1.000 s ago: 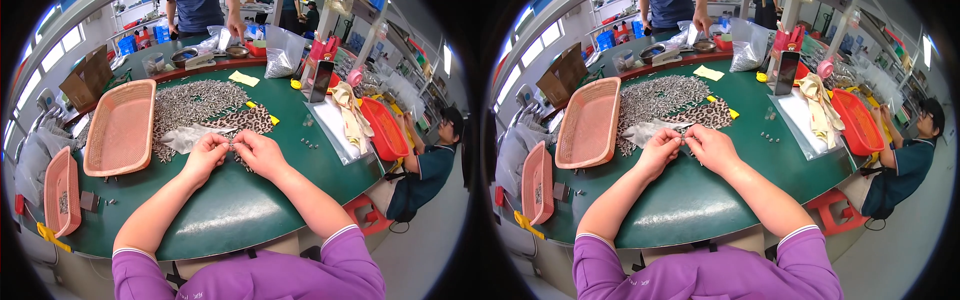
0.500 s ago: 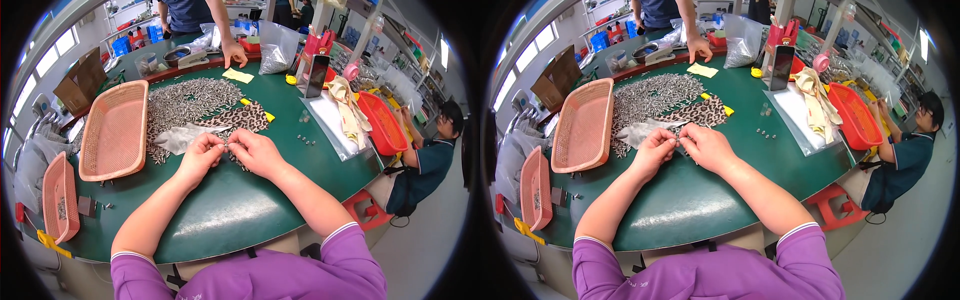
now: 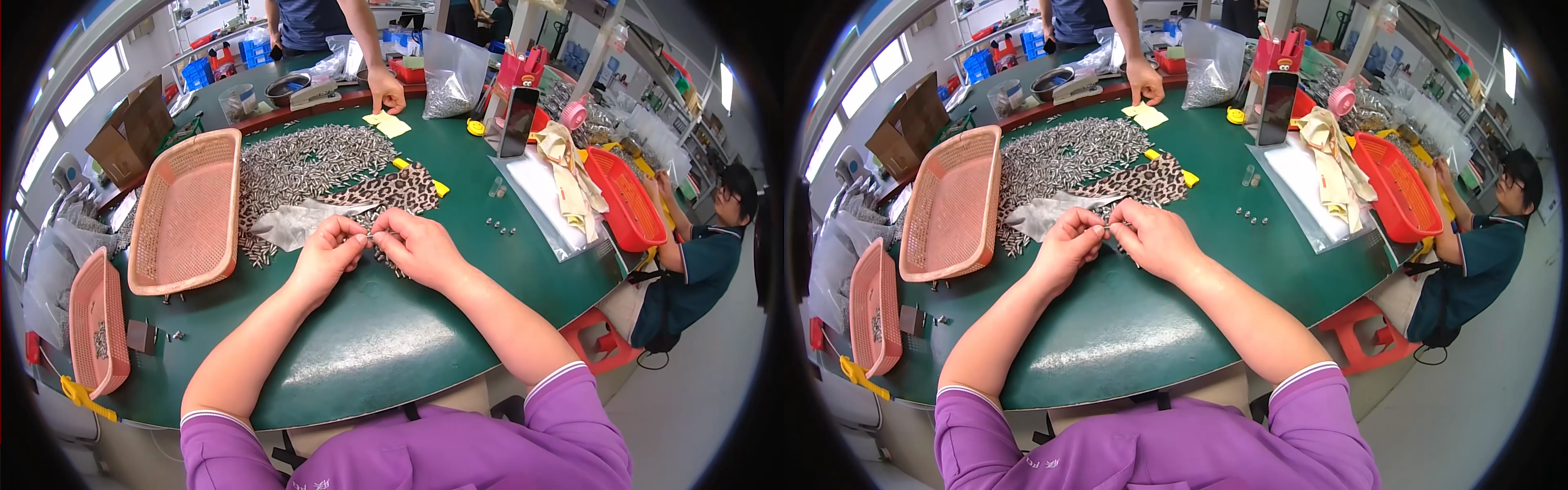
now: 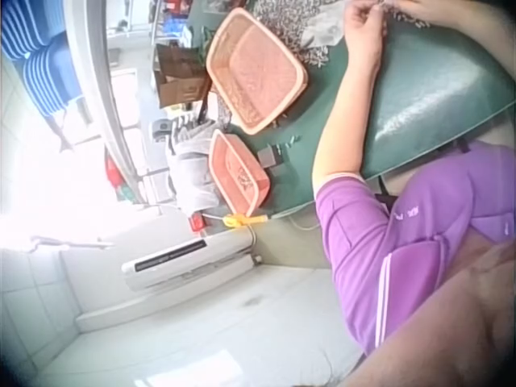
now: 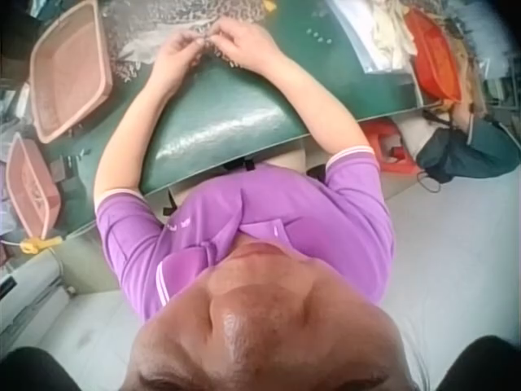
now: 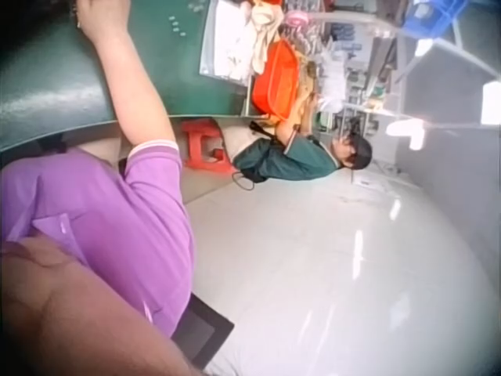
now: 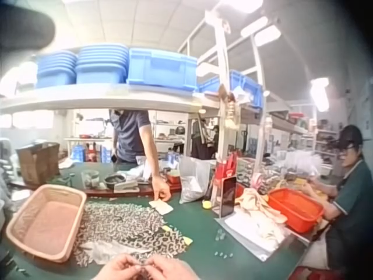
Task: Manually sorting and inspecting small metal pins or screws on a green workbench.
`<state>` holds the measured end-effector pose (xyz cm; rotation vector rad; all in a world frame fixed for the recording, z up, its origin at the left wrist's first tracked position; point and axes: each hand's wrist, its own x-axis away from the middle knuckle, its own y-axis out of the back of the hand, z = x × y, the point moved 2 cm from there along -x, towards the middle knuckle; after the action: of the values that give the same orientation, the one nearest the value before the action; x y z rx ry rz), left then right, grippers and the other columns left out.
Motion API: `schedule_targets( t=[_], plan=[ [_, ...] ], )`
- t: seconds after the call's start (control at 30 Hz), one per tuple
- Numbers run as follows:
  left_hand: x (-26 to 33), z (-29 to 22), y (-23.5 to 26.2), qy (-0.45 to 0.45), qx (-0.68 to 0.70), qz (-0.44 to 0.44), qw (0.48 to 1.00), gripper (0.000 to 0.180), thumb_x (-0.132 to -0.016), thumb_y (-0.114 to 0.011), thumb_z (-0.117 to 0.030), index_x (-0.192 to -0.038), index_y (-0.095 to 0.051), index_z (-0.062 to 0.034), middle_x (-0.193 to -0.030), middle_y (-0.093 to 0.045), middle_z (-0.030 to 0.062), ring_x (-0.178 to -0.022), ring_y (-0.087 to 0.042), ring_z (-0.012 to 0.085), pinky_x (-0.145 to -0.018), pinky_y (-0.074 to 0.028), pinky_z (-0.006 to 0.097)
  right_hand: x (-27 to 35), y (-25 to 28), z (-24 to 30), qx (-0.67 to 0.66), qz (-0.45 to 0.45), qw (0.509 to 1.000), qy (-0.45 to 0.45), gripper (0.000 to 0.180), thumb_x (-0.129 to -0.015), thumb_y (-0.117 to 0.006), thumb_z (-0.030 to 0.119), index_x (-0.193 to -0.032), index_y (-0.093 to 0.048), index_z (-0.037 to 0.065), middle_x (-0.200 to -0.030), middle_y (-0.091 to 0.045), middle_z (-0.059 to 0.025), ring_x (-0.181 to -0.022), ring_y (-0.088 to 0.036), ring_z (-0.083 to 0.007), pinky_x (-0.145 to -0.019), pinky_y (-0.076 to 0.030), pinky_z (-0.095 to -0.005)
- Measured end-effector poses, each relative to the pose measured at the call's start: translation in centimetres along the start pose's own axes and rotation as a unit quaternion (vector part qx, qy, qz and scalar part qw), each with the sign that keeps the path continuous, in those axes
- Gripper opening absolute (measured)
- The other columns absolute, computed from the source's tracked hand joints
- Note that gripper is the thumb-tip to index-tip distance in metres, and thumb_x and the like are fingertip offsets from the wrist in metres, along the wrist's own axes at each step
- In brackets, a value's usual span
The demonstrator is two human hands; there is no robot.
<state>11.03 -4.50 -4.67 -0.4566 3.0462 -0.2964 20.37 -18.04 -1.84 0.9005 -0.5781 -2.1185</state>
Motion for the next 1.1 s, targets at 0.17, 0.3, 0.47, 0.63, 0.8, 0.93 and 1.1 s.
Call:
schedule_targets(
  t=[0.17,0.3,0.47,0.63,0.8,0.93,1.1],
  plan=[
    [0.0,0.1,0.0,-0.001,-0.004,0.003,1.000,0.009,-0.086,-0.055,-0.008,-0.093,-0.050,-0.0048,-0.078,-0.057,0.0015,-0.058,-0.044,0.0043,-0.052,-0.037,0.018,0.0,0.0,-0.1,-0.006,-0.003,1.000,0.003,0.012,-0.084,-0.055,0.019,-0.089,-0.056,0.008,-0.070,-0.059,-0.0068,-0.061,-0.058,-0.0205,-0.057,-0.045,-0.0323],
    [0.1,0.3,0.1,-0.005,-0.006,0.000,1.000,0.010,-0.086,-0.056,-0.008,-0.093,-0.050,-0.0048,-0.078,-0.058,0.0014,-0.058,-0.044,0.0043,-0.052,-0.037,0.018,0.1,-0.3,-0.1,-0.001,-0.007,1.000,0.011,0.012,-0.084,-0.056,0.019,-0.089,-0.056,0.008,-0.072,-0.059,-0.0071,-0.062,-0.058,-0.0211,-0.058,-0.045,-0.0324],
    [0.0,0.4,0.0,-0.009,-0.004,-0.003,1.000,0.009,-0.085,-0.056,-0.007,-0.092,-0.051,-0.0049,-0.077,-0.058,0.0010,-0.058,-0.044,0.0040,-0.052,-0.037,0.018,0.1,-0.1,0.1,0.015,0.008,1.000,-0.007,0.011,-0.084,-0.055,0.018,-0.089,-0.055,0.008,-0.075,-0.059,-0.0078,-0.066,-0.059,-0.0233,-0.060,-0.046,-0.0339],
    [-0.4,0.6,0.1,-0.010,-0.014,0.015,1.000,0.007,-0.085,-0.056,-0.007,-0.091,-0.052,-0.0047,-0.076,-0.057,0.0006,-0.058,-0.044,0.0038,-0.052,-0.037,0.018,0.0,0.2,0.0,0.076,0.012,0.996,0.036,0.011,-0.084,-0.055,0.019,-0.087,-0.055,0.008,-0.078,-0.060,-0.0085,-0.072,-0.059,-0.0267,-0.063,-0.046,-0.0367],
    [-0.9,1.5,0.7,0.004,0.118,-0.020,0.993,0.009,-0.087,-0.054,-0.009,-0.093,-0.048,-0.0052,-0.081,-0.056,0.0041,-0.056,-0.040,0.0050,-0.047,-0.032,0.018,-0.9,1.3,-0.2,0.146,-0.029,0.989,-0.014,0.016,-0.088,-0.047,0.026,-0.093,-0.051,0.011,-0.077,-0.061,-0.0125,-0.072,-0.060,-0.0313,-0.064,-0.046,-0.0424],
    [-1.2,1.1,0.7,0.017,0.137,-0.001,0.990,0.009,-0.087,-0.053,-0.009,-0.094,-0.048,-0.0049,-0.082,-0.055,0.0051,-0.055,-0.039,0.0050,-0.046,-0.031,0.018,-8.2,5.2,-3.6,0.144,-0.081,0.984,-0.067,0.018,-0.091,-0.041,0.020,-0.097,-0.045,0.003,-0.068,-0.063,-0.0083,-0.062,-0.061,-0.0227,-0.060,-0.047,-0.0341],
    [-1.6,1.2,0.7,0.041,0.148,0.014,0.988,0.008,-0.087,-0.053,-0.008,-0.092,-0.048,-0.0043,-0.080,-0.056,0.0051,-0.055,-0.039,0.0050,-0.045,-0.031,0.018,-18.0,6.8,-12.6,0.227,-0.151,0.944,-0.185,0.026,-0.086,-0.046,0.020,-0.097,-0.055,-0.001,-0.090,-0.062,-0.0219,-0.087,-0.058,-0.0391,-0.078,-0.046,-0.0441]
  ],
)
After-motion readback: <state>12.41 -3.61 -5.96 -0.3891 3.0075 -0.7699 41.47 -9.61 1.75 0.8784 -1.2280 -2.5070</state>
